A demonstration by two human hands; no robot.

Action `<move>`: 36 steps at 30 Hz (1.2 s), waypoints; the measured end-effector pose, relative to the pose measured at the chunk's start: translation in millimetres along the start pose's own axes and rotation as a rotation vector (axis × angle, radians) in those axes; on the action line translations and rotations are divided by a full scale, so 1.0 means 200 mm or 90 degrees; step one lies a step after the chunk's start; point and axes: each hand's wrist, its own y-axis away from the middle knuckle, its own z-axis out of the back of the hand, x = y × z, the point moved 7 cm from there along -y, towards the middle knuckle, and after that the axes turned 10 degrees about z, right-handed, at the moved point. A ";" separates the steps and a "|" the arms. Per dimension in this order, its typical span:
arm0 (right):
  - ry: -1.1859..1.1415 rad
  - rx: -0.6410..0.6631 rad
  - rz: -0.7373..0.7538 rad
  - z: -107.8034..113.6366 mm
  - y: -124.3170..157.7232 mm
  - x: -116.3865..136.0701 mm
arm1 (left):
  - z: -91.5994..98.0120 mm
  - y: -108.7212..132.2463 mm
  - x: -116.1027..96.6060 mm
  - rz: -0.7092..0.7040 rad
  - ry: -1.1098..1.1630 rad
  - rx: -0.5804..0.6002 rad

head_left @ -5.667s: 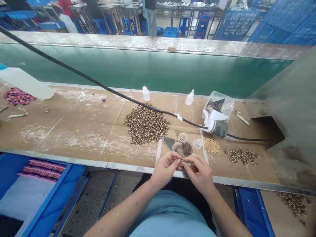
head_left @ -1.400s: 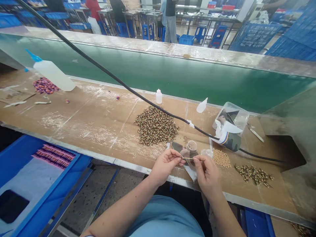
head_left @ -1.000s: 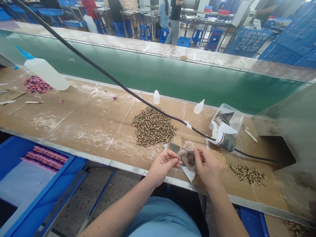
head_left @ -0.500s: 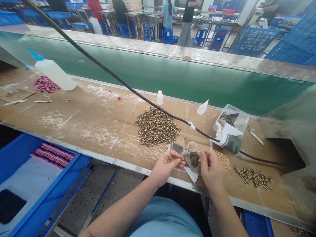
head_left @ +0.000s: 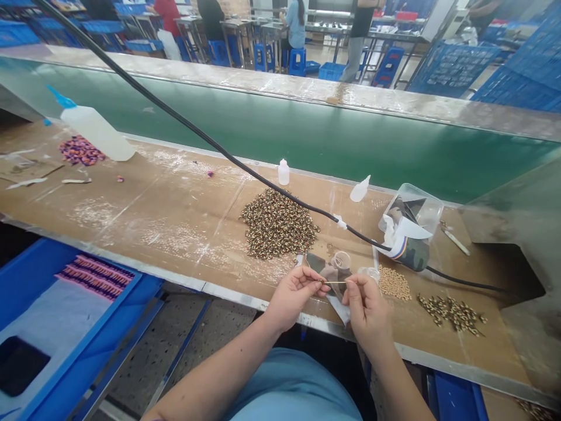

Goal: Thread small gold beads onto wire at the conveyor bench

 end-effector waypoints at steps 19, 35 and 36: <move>0.029 0.033 -0.005 -0.02 0.00 -0.01 | 0.00 0.00 0.00 -0.005 -0.012 0.004; 0.125 -0.062 0.018 0.08 0.00 -0.04 | 0.01 0.00 0.00 -0.005 -0.014 -0.002; 0.156 -0.075 0.024 0.09 -0.01 -0.04 | 0.01 0.00 0.01 -0.005 -0.015 -0.002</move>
